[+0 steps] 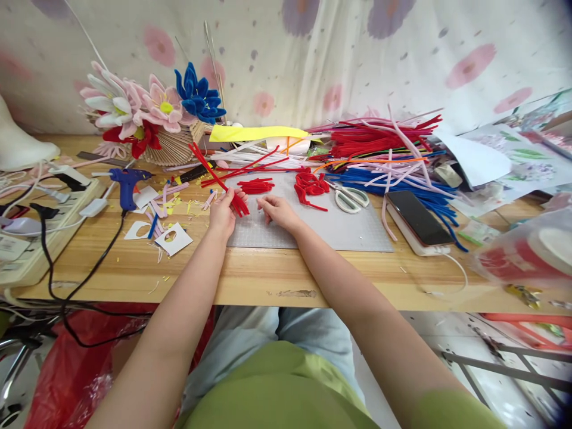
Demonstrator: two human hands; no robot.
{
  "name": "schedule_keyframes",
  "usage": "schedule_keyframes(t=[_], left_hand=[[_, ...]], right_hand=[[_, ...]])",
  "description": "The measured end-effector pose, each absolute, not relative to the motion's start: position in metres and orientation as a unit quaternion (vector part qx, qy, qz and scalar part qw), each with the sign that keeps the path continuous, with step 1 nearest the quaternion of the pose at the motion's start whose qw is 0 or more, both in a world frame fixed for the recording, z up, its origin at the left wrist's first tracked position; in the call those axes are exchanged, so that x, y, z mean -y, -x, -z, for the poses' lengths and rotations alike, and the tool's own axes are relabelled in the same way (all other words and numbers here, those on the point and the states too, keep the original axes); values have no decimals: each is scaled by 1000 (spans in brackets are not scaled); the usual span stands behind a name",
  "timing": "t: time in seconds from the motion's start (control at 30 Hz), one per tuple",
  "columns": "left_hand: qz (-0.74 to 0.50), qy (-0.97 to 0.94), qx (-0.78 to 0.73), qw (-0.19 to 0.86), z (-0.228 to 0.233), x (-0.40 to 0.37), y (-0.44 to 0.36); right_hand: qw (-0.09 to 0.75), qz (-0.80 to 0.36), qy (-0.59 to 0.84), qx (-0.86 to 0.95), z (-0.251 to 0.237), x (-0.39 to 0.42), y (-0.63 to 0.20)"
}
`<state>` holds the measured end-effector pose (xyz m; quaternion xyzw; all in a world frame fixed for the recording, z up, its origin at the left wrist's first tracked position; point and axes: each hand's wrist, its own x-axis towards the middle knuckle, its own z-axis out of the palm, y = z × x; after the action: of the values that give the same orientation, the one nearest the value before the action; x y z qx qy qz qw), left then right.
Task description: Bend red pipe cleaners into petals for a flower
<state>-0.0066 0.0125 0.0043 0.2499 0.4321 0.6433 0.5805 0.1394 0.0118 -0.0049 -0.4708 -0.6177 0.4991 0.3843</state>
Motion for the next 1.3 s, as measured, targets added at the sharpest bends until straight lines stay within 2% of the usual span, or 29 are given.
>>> schedule_keyframes(t=[0.1, 0.2, 0.43, 0.63, 0.9, 1.1, 1.2, 1.3], left_hand=[[-640, -247, -436, 582, -2, -15, 6], [-632, -248, -441, 587, -3, -14, 4], [-625, -248, -440, 596, -4, -11, 0], [-620, -257, -440, 596, -2, -9, 0], [-615, -276, -447, 589, 1, -9, -1], [-618, -283, -449, 580, 1, -9, -1], [-612, -306, -455, 570, 1, -8, -3], [-602, -341, -463, 554, 2, -6, -7]], right_hand=[[423, -441, 541, 578, 6, -24, -153], [424, -356, 604, 574, 5, -37, -160], [295, -153, 599, 729, -6, -63, -149], [223, -90, 582, 776, -6, -75, -130], [269, -136, 603, 738, -11, -79, -138], [377, -177, 569, 709, -14, -69, -155], [411, -239, 514, 714, -5, -55, -159], [400, -335, 472, 711, 8, -36, -158]])
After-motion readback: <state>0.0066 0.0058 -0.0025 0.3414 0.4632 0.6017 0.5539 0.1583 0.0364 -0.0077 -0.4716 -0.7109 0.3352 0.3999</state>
